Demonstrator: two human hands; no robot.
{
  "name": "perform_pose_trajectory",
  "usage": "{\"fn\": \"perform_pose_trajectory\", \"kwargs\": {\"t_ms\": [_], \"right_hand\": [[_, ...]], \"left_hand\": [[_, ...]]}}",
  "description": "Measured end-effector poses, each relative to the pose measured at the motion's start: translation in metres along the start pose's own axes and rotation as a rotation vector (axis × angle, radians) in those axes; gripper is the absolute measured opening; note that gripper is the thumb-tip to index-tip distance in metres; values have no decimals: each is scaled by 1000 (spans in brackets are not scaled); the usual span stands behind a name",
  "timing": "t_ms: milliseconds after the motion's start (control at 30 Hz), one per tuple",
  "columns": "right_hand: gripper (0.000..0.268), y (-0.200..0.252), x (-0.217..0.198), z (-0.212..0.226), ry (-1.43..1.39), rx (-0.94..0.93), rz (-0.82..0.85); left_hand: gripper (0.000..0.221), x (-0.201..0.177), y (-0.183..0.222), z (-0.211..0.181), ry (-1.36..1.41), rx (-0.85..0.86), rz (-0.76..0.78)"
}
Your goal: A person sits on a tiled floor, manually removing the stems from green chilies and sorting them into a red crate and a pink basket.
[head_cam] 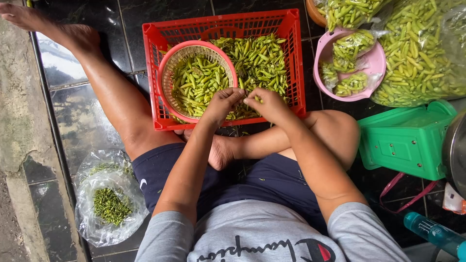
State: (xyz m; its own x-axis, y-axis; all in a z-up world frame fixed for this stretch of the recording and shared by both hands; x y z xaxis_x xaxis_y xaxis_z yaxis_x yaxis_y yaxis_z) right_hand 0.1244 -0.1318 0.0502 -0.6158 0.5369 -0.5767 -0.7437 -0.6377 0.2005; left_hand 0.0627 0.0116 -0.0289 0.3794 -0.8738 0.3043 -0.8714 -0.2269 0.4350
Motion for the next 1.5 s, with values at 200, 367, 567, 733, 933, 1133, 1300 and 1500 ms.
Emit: {"fn": "perform_pose_trajectory", "kwargs": {"t_ms": [200, 367, 567, 733, 933, 1133, 1300, 1500], "right_hand": [[36, -14, 6, -38, -715, 302, 69], [15, -18, 12, -41, -794, 247, 93], [12, -18, 21, -47, -776, 193, 60], [12, -21, 19, -51, -756, 174, -40], [12, -24, 14, -56, -612, 103, -99], [15, -20, 10, -41, -465, -4, -104], [20, -8, -3, -13, -83, -239, -265], [14, -12, 6, -20, -325, -176, -326]], "left_hand": [[17, 17, 16, -13, -4, 19, 190], [16, 11, 8, -11, -4, 37, 125], [18, 11, 14, -21, -101, 132, 59], [18, 13, 18, -26, -123, 140, 36], [14, 17, 22, -32, -169, 154, 42], [16, 10, 16, -24, -163, 145, 2], [15, 2, 8, -18, -194, 196, -36], [16, -4, 3, -10, -211, 190, -102]]}}
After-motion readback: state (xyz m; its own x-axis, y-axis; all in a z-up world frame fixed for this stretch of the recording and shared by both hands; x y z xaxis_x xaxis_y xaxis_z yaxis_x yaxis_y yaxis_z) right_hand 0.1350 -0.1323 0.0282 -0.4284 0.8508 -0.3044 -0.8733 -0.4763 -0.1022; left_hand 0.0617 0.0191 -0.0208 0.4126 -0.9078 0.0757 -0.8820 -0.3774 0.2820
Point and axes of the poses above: each hand's wrist, its own y-axis away from the middle knuckle, its own x-axis out of the palm, z = x × y, the point moved 7 cm from there along -y, towards the middle knuckle, and after that the axes turned 4 degrees about -z, right-handed, at the moved point
